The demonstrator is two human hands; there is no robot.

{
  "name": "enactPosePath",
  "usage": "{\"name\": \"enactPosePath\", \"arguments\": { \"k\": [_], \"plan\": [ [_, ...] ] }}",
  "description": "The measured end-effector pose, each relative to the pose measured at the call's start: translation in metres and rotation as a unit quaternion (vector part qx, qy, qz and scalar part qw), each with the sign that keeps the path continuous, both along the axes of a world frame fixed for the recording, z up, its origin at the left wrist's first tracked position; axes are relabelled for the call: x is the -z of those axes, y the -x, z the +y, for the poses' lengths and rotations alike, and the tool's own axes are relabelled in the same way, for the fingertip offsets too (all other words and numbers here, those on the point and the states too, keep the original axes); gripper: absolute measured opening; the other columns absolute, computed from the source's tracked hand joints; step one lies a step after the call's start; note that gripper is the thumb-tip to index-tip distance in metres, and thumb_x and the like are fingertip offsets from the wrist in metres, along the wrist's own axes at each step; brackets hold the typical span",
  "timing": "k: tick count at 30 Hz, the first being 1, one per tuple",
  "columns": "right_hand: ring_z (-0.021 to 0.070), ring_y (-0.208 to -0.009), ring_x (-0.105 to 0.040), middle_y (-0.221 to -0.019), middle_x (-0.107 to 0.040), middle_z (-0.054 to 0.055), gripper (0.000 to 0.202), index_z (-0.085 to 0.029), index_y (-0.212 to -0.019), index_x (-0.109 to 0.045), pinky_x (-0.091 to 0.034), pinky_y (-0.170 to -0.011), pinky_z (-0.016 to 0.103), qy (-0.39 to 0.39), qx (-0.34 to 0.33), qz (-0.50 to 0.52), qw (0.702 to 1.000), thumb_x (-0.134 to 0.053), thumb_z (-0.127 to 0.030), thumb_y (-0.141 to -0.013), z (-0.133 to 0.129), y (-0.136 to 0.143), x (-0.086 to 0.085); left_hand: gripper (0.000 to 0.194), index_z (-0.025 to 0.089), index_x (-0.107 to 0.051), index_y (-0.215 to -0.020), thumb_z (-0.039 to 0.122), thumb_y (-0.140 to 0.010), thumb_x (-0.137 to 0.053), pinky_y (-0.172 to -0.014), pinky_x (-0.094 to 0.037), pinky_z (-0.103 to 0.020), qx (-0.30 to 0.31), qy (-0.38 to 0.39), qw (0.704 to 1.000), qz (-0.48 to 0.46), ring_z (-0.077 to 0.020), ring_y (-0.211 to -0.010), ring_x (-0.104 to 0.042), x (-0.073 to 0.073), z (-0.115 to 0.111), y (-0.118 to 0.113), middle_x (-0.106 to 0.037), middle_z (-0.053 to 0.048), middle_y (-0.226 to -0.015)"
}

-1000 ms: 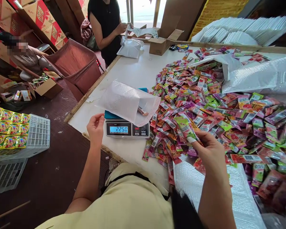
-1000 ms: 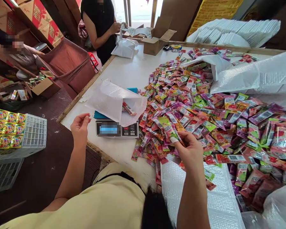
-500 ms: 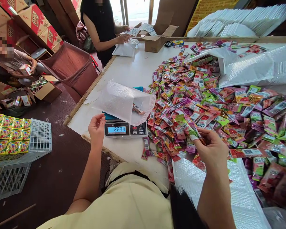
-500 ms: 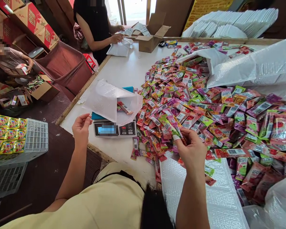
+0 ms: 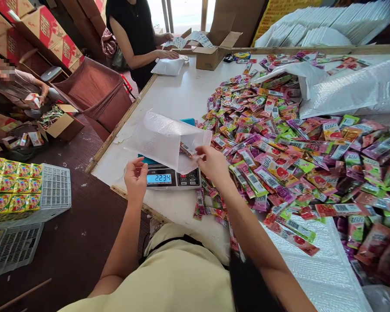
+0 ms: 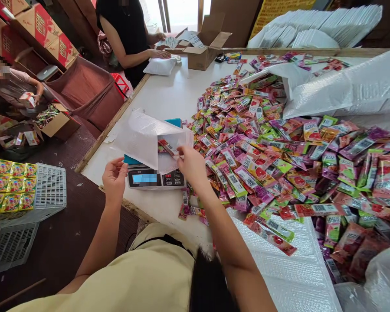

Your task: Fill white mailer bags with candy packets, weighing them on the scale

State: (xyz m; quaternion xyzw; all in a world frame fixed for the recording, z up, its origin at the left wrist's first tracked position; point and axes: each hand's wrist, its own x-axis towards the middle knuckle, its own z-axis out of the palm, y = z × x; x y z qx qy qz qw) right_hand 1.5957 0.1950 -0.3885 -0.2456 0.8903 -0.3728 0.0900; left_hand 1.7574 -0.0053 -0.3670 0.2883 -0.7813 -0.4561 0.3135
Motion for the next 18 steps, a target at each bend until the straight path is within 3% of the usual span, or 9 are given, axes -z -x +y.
{"name": "enactPosePath", "arguments": {
  "k": [3, 6, 8, 12, 15, 18],
  "plan": [
    [0.0303, -0.101, -0.067, -0.117, -0.070, 0.015, 0.041, -0.015, -0.126, -0.058, -0.049, -0.081, 0.037, -0.124, -0.028, -0.007, 0.992, -0.059, -0.019, -0.085, -0.037, 0.015, -0.006, 0.033, 0.019, -0.067, -0.113, 0.040, -0.088, -0.069, -0.067, -0.050, -0.022, -0.010, -0.012, 1.000, 0.009, -0.0105, -0.073, -0.060, -0.001, -0.003, -0.003, -0.061, -0.003, -0.092],
    [0.0305, -0.099, -0.067, -0.110, -0.072, 0.015, 0.038, -0.016, -0.120, -0.061, -0.046, -0.075, 0.034, -0.177, -0.034, -0.001, 0.984, -0.056, -0.013, -0.083, -0.032, 0.016, -0.013, 0.033, 0.018, -0.067, -0.111, 0.039, -0.086, -0.069, -0.067, -0.051, -0.022, -0.034, -0.022, 0.999, 0.019, -0.0105, -0.073, -0.061, -0.004, -0.011, -0.008, -0.062, -0.003, -0.091],
    [0.0267, -0.091, -0.068, -0.102, -0.073, 0.012, 0.030, -0.018, -0.111, -0.064, -0.045, -0.072, 0.032, -0.138, -0.008, 0.007, 0.990, -0.056, -0.015, -0.082, -0.005, 0.009, -0.020, 0.033, 0.017, -0.067, -0.110, 0.039, -0.086, -0.070, -0.067, -0.051, -0.022, -0.048, -0.029, 0.998, 0.022, -0.0105, -0.073, -0.061, -0.005, -0.016, -0.012, -0.063, -0.003, -0.090],
    [0.0169, -0.065, -0.060, -0.084, -0.070, 0.003, 0.021, -0.021, -0.096, -0.065, -0.044, -0.065, 0.030, 0.006, 0.084, -0.009, 0.996, -0.062, -0.030, -0.078, 0.076, -0.013, -0.028, 0.033, 0.017, -0.066, -0.110, 0.039, -0.085, -0.070, -0.066, -0.051, -0.022, -0.056, -0.038, 0.997, 0.023, -0.0103, -0.072, -0.062, -0.005, -0.020, -0.014, -0.063, -0.003, -0.089],
    [0.0157, -0.055, -0.053, -0.071, -0.064, 0.001, 0.029, -0.024, -0.094, -0.066, -0.042, -0.056, 0.030, 0.040, 0.179, -0.031, 0.983, -0.064, -0.044, -0.074, 0.133, -0.032, -0.021, 0.033, 0.017, -0.066, -0.110, 0.038, -0.085, -0.070, -0.066, -0.050, -0.022, -0.045, -0.043, 0.998, 0.031, -0.0100, -0.072, -0.061, -0.002, -0.017, -0.010, -0.063, -0.003, -0.088],
    [0.0174, -0.056, -0.054, -0.067, -0.061, 0.000, 0.033, -0.025, -0.094, -0.066, -0.044, -0.056, 0.033, 0.038, 0.236, -0.046, 0.970, -0.064, -0.049, -0.072, 0.169, -0.048, -0.006, 0.033, 0.018, -0.066, -0.111, 0.038, -0.086, -0.069, -0.067, -0.050, -0.022, -0.029, -0.041, 0.998, 0.036, -0.0095, -0.071, -0.061, 0.000, -0.014, -0.007, -0.062, -0.002, -0.089]
  ]
}}
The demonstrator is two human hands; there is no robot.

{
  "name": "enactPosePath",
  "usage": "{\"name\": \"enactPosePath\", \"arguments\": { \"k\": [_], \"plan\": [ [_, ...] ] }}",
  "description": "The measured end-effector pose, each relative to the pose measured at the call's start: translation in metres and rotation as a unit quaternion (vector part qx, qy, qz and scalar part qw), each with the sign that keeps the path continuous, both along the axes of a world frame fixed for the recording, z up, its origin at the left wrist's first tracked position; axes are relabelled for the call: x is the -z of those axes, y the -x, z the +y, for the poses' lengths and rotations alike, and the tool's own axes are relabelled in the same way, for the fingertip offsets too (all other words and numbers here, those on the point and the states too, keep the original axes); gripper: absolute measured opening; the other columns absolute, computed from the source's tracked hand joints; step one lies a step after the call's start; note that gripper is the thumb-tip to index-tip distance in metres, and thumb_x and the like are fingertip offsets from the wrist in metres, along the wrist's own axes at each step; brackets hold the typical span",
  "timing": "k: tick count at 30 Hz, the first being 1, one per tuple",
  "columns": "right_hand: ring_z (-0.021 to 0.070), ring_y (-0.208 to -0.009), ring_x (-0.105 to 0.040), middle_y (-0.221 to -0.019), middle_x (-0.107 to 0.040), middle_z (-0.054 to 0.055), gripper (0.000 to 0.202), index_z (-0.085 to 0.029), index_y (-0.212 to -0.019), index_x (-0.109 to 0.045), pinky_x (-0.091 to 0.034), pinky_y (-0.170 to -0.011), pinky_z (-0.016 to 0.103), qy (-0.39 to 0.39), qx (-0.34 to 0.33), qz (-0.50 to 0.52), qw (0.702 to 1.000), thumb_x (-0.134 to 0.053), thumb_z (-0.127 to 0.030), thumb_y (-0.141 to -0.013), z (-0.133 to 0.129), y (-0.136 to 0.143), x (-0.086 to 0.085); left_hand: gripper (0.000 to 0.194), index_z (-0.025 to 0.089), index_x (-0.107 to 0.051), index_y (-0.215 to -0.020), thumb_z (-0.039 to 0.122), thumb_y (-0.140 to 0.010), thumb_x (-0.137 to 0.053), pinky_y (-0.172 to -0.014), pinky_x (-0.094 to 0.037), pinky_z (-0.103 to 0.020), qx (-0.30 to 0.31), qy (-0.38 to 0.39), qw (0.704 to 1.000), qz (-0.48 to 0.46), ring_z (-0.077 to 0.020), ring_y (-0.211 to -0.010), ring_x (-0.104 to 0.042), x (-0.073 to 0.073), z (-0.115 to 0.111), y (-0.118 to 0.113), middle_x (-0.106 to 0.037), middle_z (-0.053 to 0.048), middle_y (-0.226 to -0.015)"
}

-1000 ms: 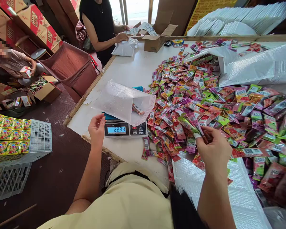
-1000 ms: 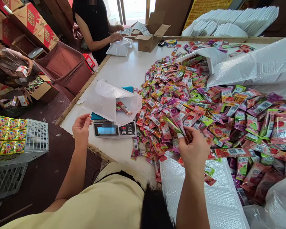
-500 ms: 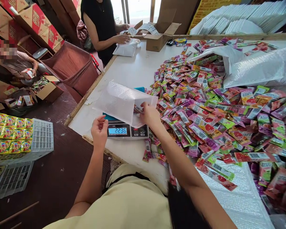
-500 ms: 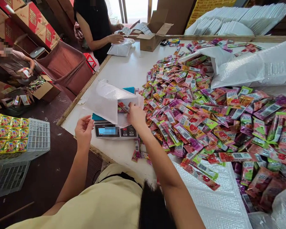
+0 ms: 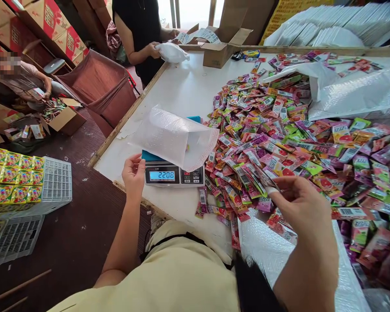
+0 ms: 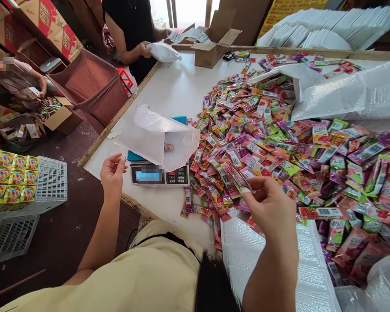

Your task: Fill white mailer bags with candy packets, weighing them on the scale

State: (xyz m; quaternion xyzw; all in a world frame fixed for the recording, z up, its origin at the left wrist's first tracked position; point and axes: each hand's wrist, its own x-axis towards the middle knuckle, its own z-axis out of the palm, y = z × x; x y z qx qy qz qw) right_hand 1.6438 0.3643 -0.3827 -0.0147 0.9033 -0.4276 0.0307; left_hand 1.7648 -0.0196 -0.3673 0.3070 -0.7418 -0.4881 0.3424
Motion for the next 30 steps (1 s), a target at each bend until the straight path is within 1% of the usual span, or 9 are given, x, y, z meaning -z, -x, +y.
{"name": "enactPosePath", "arguments": {
  "k": [6, 12, 16, 18, 20, 23, 25, 27, 30],
  "plan": [
    [0.0187, -0.056, -0.057, -0.065, -0.061, 0.001, 0.031, -0.024, -0.096, -0.066, -0.048, -0.054, 0.033, -0.015, 0.001, -0.030, 0.999, -0.063, -0.046, -0.074, 0.019, -0.020, 0.018, 0.033, 0.019, -0.064, -0.114, 0.037, -0.088, -0.068, -0.063, -0.049, -0.020, -0.006, 0.040, 0.999, -0.004, -0.0085, -0.069, -0.058, -0.006, 0.003, 0.002, -0.060, -0.002, -0.091],
    [0.0165, -0.053, -0.057, -0.070, -0.064, 0.001, 0.034, -0.023, -0.097, -0.064, -0.045, -0.050, 0.030, -0.039, -0.040, -0.041, 0.998, -0.059, -0.048, -0.075, 0.018, -0.027, 0.020, 0.038, 0.021, -0.059, -0.124, 0.037, -0.090, -0.067, -0.058, -0.046, -0.019, 0.007, 0.080, 0.996, -0.025, -0.0077, -0.067, -0.052, -0.013, 0.019, 0.007, -0.057, -0.003, -0.097],
    [0.0148, -0.046, -0.052, -0.058, -0.058, -0.003, 0.030, -0.022, -0.094, -0.064, -0.042, -0.049, 0.028, -0.028, -0.078, -0.058, 0.995, -0.060, -0.046, -0.076, 0.017, -0.025, 0.013, 0.039, 0.022, -0.059, -0.124, 0.037, -0.089, -0.068, -0.058, -0.045, -0.019, 0.008, 0.092, 0.995, -0.031, -0.0069, -0.067, -0.050, -0.016, 0.026, 0.012, -0.054, -0.004, -0.102],
    [0.0153, -0.049, -0.053, -0.057, -0.057, -0.003, 0.025, -0.022, -0.092, -0.064, -0.044, -0.052, 0.029, -0.016, -0.099, -0.037, 0.994, -0.060, -0.041, -0.076, -0.002, -0.018, 0.005, 0.039, 0.021, -0.059, -0.123, 0.038, -0.089, -0.068, -0.057, -0.044, -0.019, 0.008, 0.099, 0.994, -0.033, -0.0068, -0.066, -0.050, -0.016, 0.027, 0.015, -0.054, -0.004, -0.102],
    [0.0173, -0.058, -0.060, -0.067, -0.064, 0.000, 0.020, -0.022, -0.092, -0.065, -0.050, -0.061, 0.031, -0.002, -0.123, 0.011, 0.992, -0.060, -0.033, -0.077, -0.041, -0.005, -0.007, 0.040, 0.021, -0.058, -0.123, 0.039, -0.089, -0.067, -0.058, -0.044, -0.019, 0.018, 0.106, 0.994, -0.035, -0.0066, -0.066, -0.049, -0.014, 0.028, 0.019, -0.053, -0.004, -0.103],
    [0.0200, -0.079, -0.068, -0.108, -0.071, 0.010, 0.027, -0.020, -0.104, -0.068, -0.055, -0.083, 0.038, 0.050, -0.184, 0.082, 0.978, -0.058, -0.021, -0.079, -0.115, 0.021, -0.025, 0.047, 0.021, -0.053, -0.129, 0.041, -0.089, -0.067, -0.058, -0.044, -0.021, 0.047, 0.111, 0.991, -0.053, -0.0064, -0.063, -0.047, -0.005, 0.038, 0.023, -0.051, -0.004, -0.105],
    [0.0187, -0.085, -0.069, -0.143, -0.055, 0.014, 0.046, -0.019, -0.124, -0.064, -0.056, -0.089, 0.039, 0.102, -0.247, 0.087, 0.960, -0.058, -0.017, -0.078, -0.150, 0.036, -0.034, 0.064, 0.022, -0.046, -0.138, 0.044, -0.084, -0.073, -0.064, -0.048, -0.025, 0.055, 0.130, 0.986, -0.089, -0.0083, -0.065, -0.048, 0.002, 0.051, 0.027, -0.051, -0.005, -0.106],
    [0.0182, -0.088, -0.070, -0.150, -0.049, 0.015, 0.051, -0.020, -0.133, -0.061, -0.057, -0.086, 0.038, 0.146, -0.260, 0.085, 0.951, -0.058, -0.019, -0.081, -0.158, 0.043, -0.037, 0.088, 0.021, -0.037, -0.146, 0.048, -0.074, -0.082, -0.077, -0.052, -0.035, 0.050, 0.166, 0.977, -0.121, -0.0153, -0.076, -0.055, 0.009, 0.067, 0.031, -0.051, -0.009, -0.111],
    [0.0189, -0.083, -0.069, -0.121, -0.069, 0.011, 0.039, -0.020, -0.123, -0.067, -0.057, -0.079, 0.036, 0.157, -0.212, 0.066, 0.962, -0.059, -0.032, -0.087, -0.121, 0.038, -0.027, 0.112, 0.019, -0.026, -0.152, 0.050, -0.065, -0.089, -0.096, -0.049, -0.052, 0.041, 0.197, 0.970, -0.133, -0.0323, -0.111, -0.055, 0.013, 0.085, 0.043, -0.044, -0.020, -0.127]
  ]
}}
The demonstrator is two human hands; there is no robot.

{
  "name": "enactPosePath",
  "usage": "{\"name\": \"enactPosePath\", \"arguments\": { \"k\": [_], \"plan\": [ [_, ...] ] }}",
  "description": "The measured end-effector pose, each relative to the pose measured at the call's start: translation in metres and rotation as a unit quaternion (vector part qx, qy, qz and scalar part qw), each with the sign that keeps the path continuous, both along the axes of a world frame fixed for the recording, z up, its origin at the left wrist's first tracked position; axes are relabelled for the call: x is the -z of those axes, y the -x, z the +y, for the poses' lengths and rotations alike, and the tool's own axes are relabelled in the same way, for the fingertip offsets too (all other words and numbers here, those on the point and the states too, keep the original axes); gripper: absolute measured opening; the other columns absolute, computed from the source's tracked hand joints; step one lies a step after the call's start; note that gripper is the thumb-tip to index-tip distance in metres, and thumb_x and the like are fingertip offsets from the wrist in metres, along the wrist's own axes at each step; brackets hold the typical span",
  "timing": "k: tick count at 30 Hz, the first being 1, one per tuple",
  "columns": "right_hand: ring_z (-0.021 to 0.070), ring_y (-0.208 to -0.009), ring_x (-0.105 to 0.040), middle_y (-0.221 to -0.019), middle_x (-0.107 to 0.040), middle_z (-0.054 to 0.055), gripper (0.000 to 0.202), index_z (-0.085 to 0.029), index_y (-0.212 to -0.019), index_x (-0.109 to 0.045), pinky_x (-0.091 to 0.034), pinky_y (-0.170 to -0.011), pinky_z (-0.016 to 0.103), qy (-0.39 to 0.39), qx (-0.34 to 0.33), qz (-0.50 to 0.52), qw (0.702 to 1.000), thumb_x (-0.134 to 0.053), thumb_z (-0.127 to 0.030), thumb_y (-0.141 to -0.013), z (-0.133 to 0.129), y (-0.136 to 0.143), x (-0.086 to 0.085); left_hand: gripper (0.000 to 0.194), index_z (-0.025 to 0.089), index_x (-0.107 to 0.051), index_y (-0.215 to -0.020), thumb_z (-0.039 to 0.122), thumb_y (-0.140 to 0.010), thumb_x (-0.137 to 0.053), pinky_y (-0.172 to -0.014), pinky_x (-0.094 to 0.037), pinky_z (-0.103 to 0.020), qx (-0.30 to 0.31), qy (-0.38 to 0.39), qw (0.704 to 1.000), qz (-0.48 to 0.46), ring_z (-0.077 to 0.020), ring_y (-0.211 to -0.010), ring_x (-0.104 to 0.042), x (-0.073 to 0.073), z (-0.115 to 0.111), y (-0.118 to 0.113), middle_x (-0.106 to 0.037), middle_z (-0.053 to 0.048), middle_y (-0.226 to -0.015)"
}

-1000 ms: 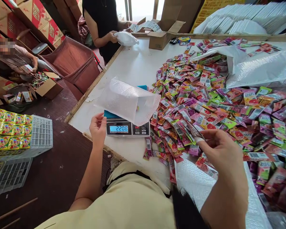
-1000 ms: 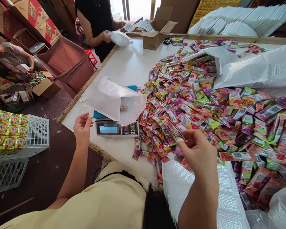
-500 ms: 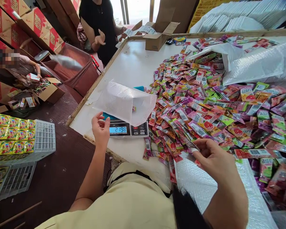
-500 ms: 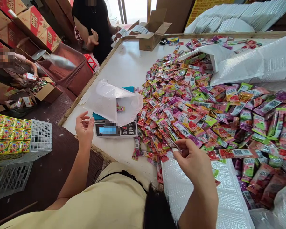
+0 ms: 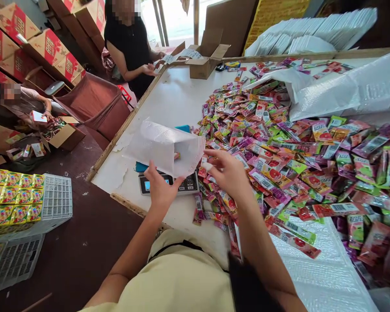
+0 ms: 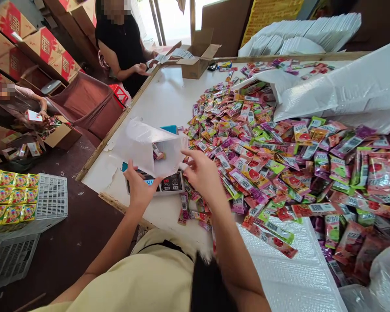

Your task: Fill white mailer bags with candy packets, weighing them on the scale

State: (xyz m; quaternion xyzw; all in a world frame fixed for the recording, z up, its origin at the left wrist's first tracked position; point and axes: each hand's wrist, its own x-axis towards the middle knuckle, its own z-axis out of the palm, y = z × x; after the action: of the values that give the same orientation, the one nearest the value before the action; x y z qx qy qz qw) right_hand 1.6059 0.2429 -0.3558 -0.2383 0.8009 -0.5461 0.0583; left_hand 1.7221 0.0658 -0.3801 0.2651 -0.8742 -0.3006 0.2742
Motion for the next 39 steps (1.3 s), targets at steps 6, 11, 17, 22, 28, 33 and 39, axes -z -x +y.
{"name": "enactPosePath", "arguments": {
  "k": [6, 11, 17, 22, 28, 33, 39],
  "plan": [
    [0.0216, -0.086, -0.070, -0.101, -0.076, 0.008, 0.038, -0.020, -0.105, -0.073, -0.056, -0.082, 0.037, -0.049, 0.127, -0.109, 0.985, -0.065, -0.049, -0.082, 0.113, -0.027, 0.038, 0.108, 0.023, -0.023, -0.154, 0.037, -0.069, -0.088, -0.104, -0.045, -0.057, -0.016, 0.025, 1.000, -0.006, -0.0402, -0.132, -0.042, -0.018, -0.017, 0.025, -0.036, -0.021, -0.135],
    [0.0250, -0.090, -0.071, -0.103, -0.076, 0.010, 0.043, -0.021, -0.104, -0.075, -0.056, -0.086, 0.040, -0.066, 0.228, -0.169, 0.957, -0.068, -0.051, -0.074, 0.148, -0.039, 0.054, 0.110, 0.026, -0.026, -0.153, 0.039, -0.064, -0.090, -0.089, -0.053, -0.045, -0.004, 0.031, 1.000, 0.000, -0.0311, -0.114, -0.052, -0.044, -0.029, 0.019, -0.037, -0.018, -0.134],
    [0.0243, -0.090, -0.071, -0.106, -0.076, 0.009, 0.043, -0.022, -0.108, -0.074, -0.056, -0.088, 0.041, -0.043, 0.241, -0.154, 0.957, -0.069, -0.051, -0.076, 0.146, -0.041, 0.058, 0.100, 0.031, -0.029, -0.153, 0.046, -0.071, -0.084, -0.068, -0.051, -0.031, -0.028, 0.074, 0.990, 0.121, -0.0173, -0.089, -0.053, -0.102, -0.009, -0.012, -0.041, -0.011, -0.135],
    [0.0246, -0.088, -0.071, -0.105, -0.076, 0.010, 0.043, -0.022, -0.109, -0.074, -0.057, -0.082, 0.040, -0.056, 0.227, -0.149, 0.961, -0.068, -0.051, -0.078, 0.144, -0.039, 0.064, 0.084, 0.038, -0.035, -0.151, 0.053, -0.078, -0.075, -0.065, -0.048, -0.032, -0.027, 0.137, 0.973, 0.181, -0.0174, -0.089, -0.050, -0.120, -0.001, -0.020, -0.038, -0.006, -0.140],
    [0.0258, -0.090, -0.072, -0.103, -0.076, 0.010, 0.042, -0.022, -0.106, -0.074, -0.057, -0.086, 0.041, -0.081, 0.237, -0.145, 0.957, -0.066, -0.053, -0.078, 0.150, -0.040, 0.067, 0.089, 0.031, -0.033, -0.151, 0.074, -0.079, -0.064, -0.065, -0.048, -0.031, 0.014, 0.095, 0.983, 0.154, -0.0128, -0.073, -0.048, -0.111, -0.003, -0.011, -0.045, -0.008, -0.123],
    [0.0265, -0.089, -0.072, -0.103, -0.076, 0.009, 0.045, -0.023, -0.106, -0.074, -0.057, -0.086, 0.043, -0.093, 0.237, -0.161, 0.954, -0.065, -0.056, -0.078, 0.151, -0.038, 0.069, 0.101, 0.025, -0.032, -0.152, 0.072, -0.072, -0.072, -0.076, -0.052, -0.035, 0.011, 0.087, 0.991, 0.102, -0.0192, -0.088, -0.055, -0.076, 0.003, 0.006, -0.044, -0.015, -0.133],
    [0.0253, -0.084, -0.072, -0.101, -0.076, 0.010, 0.039, -0.021, -0.102, -0.075, -0.059, -0.079, 0.041, -0.089, 0.211, -0.139, 0.963, -0.064, -0.051, -0.080, 0.150, -0.028, 0.071, 0.039, 0.019, -0.068, -0.102, 0.030, -0.067, -0.083, -0.081, -0.052, -0.041, 0.019, 0.023, 0.999, -0.040, -0.0297, -0.091, -0.060, -0.053, -0.062, 0.040, -0.062, -0.012, -0.094]
  ]
}}
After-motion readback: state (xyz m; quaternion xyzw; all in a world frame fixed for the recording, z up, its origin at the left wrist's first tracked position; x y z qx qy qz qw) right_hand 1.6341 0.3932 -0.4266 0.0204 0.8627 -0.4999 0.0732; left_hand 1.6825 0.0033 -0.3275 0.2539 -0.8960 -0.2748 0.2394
